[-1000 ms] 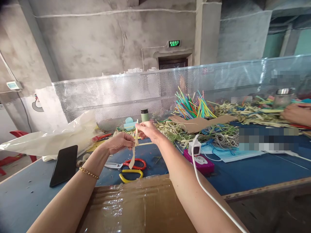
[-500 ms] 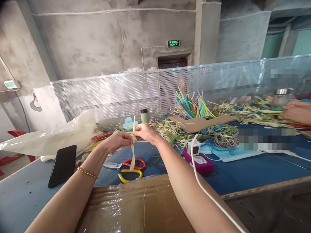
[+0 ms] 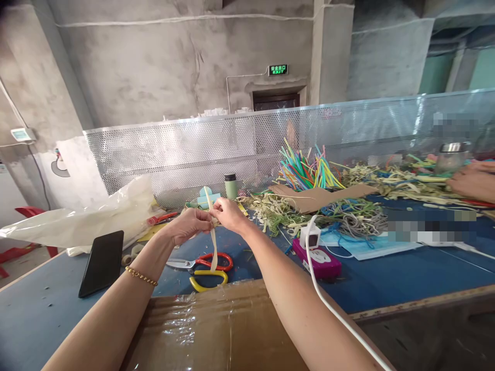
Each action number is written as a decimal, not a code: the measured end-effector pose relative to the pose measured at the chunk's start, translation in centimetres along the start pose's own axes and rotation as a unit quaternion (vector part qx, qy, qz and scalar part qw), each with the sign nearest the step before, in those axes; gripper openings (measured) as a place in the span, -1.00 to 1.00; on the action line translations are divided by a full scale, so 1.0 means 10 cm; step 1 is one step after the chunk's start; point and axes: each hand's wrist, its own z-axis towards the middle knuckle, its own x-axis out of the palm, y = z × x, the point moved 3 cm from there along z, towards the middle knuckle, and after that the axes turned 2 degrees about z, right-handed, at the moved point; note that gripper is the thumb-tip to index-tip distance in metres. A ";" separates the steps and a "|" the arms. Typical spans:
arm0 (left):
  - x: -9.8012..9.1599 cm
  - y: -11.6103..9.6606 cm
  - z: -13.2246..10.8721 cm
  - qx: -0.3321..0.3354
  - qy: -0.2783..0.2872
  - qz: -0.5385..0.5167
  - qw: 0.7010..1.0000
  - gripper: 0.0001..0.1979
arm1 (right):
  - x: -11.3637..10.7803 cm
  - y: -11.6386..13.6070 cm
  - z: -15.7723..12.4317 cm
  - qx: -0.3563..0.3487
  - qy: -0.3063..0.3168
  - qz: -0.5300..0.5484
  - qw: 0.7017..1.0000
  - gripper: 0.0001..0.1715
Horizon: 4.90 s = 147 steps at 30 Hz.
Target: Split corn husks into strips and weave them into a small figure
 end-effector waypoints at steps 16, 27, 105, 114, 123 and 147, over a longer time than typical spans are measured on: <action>-0.14 0.13 0.11 -0.031 -0.079 -0.164 0.983 -0.89 | -0.28 0.25 -0.06 -0.066 -0.153 -0.323 0.932 -0.62; -0.10 0.14 0.16 0.023 -0.133 -0.248 0.959 -0.89 | 0.06 -0.06 -0.01 0.082 -0.114 0.014 0.990 -0.69; -0.22 0.14 0.09 -0.027 -0.191 -0.296 0.936 -0.88 | 0.16 0.10 -0.09 0.025 0.033 -0.173 0.984 -0.74; -0.20 0.18 0.10 -0.005 -0.155 -0.218 0.964 -0.80 | -0.15 0.10 0.00 0.005 -0.119 -0.120 0.986 -0.55; -0.07 0.16 0.15 0.031 -0.170 -0.133 0.976 -0.80 | 0.10 -0.17 0.02 0.048 -0.052 0.015 0.997 -0.83; 0.04 0.08 0.09 0.050 -0.066 0.022 0.996 -0.79 | -0.14 0.00 0.03 -0.040 0.032 0.021 0.998 -0.68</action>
